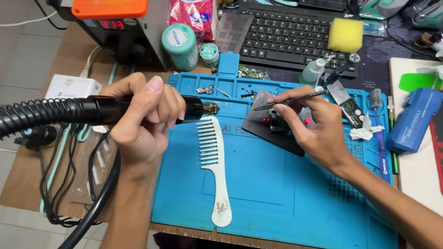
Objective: Adjusting and soldering small components on a motherboard using a heat gun and tweezers
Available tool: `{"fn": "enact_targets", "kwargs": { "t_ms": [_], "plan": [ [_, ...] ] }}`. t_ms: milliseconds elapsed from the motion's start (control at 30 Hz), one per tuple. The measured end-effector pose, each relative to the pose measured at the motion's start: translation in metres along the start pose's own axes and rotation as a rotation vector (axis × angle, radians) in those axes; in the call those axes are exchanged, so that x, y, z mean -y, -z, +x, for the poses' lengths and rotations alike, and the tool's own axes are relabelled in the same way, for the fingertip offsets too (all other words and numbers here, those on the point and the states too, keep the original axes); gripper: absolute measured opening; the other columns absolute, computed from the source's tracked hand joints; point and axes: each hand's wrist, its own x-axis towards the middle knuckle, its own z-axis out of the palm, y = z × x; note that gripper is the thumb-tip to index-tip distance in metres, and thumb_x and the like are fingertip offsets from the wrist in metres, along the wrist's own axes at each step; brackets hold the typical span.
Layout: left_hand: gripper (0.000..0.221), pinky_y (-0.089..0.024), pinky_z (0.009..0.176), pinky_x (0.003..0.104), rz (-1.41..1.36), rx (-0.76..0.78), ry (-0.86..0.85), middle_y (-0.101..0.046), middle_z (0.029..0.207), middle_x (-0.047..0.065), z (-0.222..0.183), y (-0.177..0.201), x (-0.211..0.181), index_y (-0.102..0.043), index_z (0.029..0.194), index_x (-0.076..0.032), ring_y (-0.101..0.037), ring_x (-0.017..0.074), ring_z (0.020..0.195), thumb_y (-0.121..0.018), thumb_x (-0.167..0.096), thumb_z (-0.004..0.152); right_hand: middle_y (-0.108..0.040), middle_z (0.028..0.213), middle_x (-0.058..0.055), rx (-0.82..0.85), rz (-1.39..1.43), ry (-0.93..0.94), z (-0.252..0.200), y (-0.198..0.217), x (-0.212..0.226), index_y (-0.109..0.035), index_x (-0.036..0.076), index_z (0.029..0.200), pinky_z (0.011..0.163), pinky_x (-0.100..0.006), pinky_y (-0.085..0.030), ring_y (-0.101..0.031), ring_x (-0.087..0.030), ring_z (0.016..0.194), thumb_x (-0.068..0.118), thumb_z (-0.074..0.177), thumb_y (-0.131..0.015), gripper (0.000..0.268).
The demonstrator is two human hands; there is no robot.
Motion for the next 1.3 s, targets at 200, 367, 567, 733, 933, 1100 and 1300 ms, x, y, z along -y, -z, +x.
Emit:
{"fn": "enact_targets", "kwargs": {
  "t_ms": [200, 367, 567, 733, 933, 1100, 1300],
  "plan": [
    [0.048, -0.048, 0.048, 0.031, 0.012, -0.059, -0.005, -0.032, 0.036, 0.003, -0.008, 0.02, -0.001, -0.04, 0.054, -0.013, -0.043, 0.0164, 0.034, -0.056, -0.001, 0.098, -0.077, 0.088, -0.015, 0.119, -0.045, -0.003, 0.024, -0.04, 0.013, -0.076, 0.006, 0.106, 0.069, -0.034, -0.055, -0.071, -0.023, 0.068, 0.002, 0.097, -0.071, 0.011],
    [0.047, -0.049, 0.048, 0.031, 0.0, -0.083, 0.013, -0.033, 0.036, 0.005, -0.011, 0.03, 0.0, -0.04, 0.055, -0.013, -0.043, 0.0166, 0.035, -0.057, -0.001, 0.097, -0.078, 0.084, -0.019, 0.22, -0.111, -0.054, 0.031, -0.054, 0.015, -0.074, 0.006, 0.109, 0.068, -0.038, -0.053, -0.072, -0.029, 0.067, 0.002, 0.098, -0.068, 0.013],
    [0.047, -0.049, 0.048, 0.03, -0.007, -0.077, 0.019, -0.033, 0.036, 0.003, -0.011, 0.033, 0.001, -0.041, 0.055, -0.013, -0.044, 0.0155, 0.035, -0.057, -0.001, 0.097, -0.078, 0.083, -0.016, 0.262, -0.169, -0.085, 0.036, -0.06, 0.015, -0.073, 0.01, 0.109, 0.071, -0.036, -0.051, -0.073, -0.029, 0.07, 0.007, 0.098, -0.069, 0.012],
    [0.047, -0.049, 0.048, 0.03, -0.008, -0.072, 0.023, -0.034, 0.036, 0.004, -0.012, 0.031, 0.002, -0.041, 0.053, -0.013, -0.043, 0.0157, 0.035, -0.056, 0.0, 0.096, -0.079, 0.084, -0.017, 0.271, -0.179, -0.099, 0.037, -0.058, 0.016, -0.073, 0.01, 0.11, 0.072, -0.036, -0.05, -0.074, -0.03, 0.072, 0.007, 0.099, -0.069, 0.013],
    [0.047, -0.05, 0.048, 0.029, 0.002, -0.067, 0.04, -0.034, 0.036, 0.004, -0.012, 0.026, 0.003, -0.041, 0.053, -0.013, -0.043, 0.015, 0.035, -0.057, -0.001, 0.097, -0.078, 0.085, -0.018, 0.245, -0.141, -0.074, 0.034, -0.054, 0.007, -0.074, 0.009, 0.11, 0.076, -0.036, -0.051, -0.075, -0.031, 0.073, 0.004, 0.098, -0.069, 0.014],
    [0.048, -0.05, 0.048, 0.03, -0.002, -0.057, 0.03, -0.035, 0.036, 0.003, -0.011, 0.019, 0.006, -0.042, 0.053, -0.014, -0.043, 0.0153, 0.034, -0.056, -0.001, 0.096, -0.079, 0.091, -0.015, 0.19, -0.11, -0.042, 0.029, -0.038, 0.016, -0.076, 0.009, 0.106, 0.076, -0.035, -0.054, -0.074, -0.029, 0.071, 0.004, 0.098, -0.069, 0.012],
    [0.048, -0.05, 0.047, 0.03, -0.004, -0.025, 0.039, -0.035, 0.036, 0.004, -0.01, 0.01, 0.012, -0.041, 0.053, -0.012, -0.044, 0.0153, 0.034, -0.057, -0.001, 0.097, -0.077, 0.096, -0.014, 0.083, -0.021, -0.01, 0.012, -0.013, 0.013, -0.075, 0.003, 0.11, 0.074, -0.033, -0.056, -0.072, -0.021, 0.071, -0.001, 0.098, -0.067, 0.015]
  ]
}}
